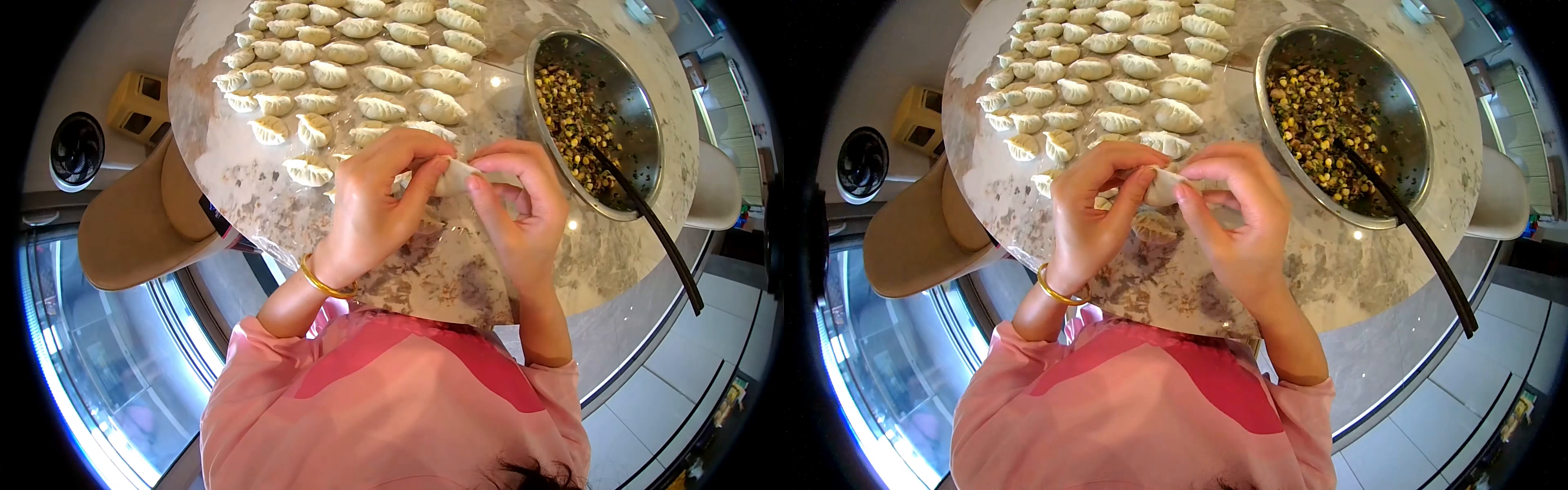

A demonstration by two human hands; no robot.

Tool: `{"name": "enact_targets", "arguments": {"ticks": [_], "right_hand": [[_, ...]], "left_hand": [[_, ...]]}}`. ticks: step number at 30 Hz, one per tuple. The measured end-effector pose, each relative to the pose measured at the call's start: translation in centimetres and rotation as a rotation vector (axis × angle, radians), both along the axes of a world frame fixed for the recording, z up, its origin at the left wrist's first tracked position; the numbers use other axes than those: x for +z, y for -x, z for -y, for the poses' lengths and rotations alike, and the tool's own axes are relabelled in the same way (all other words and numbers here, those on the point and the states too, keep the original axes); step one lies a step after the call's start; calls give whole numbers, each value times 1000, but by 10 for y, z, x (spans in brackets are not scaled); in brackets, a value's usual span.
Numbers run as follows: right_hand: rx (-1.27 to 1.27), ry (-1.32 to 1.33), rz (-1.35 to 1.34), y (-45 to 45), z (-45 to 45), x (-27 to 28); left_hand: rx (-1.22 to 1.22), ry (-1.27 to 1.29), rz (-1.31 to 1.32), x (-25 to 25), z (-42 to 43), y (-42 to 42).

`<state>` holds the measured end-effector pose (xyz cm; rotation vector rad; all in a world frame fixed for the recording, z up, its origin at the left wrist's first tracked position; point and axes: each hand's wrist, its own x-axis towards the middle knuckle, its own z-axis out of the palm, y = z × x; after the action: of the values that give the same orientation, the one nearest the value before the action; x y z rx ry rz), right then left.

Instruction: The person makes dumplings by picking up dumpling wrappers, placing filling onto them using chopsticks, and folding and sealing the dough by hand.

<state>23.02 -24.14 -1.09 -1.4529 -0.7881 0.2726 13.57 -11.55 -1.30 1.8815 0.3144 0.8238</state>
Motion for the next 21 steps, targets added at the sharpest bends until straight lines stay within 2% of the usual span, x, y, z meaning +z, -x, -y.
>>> {"name": "enact_targets", "arguments": {"ticks": [2,3,5,9,11,14,21], "right_hand": [[45,14,62,-2,0,-3],[44,15,62,-2,1,-3],[5,37,245,-3,1,-2],[11,64,359,-5,2,-1],[24,-30,158,-5,1,-6],[31,-18,95,-6,2,-5],[96,-16,-18,-6,2,-4]], "left_hand": [[10,-82,-24,2,0,1],[9,-81,-25,2,1,1],[18,-37,-8,2,3,0],[-44,-47,-27,2,0,0],[-100,42,-4,0,-1,2],[-147,-49,23,2,-4,4],[-145,-30,17,-2,-3,1]]}}
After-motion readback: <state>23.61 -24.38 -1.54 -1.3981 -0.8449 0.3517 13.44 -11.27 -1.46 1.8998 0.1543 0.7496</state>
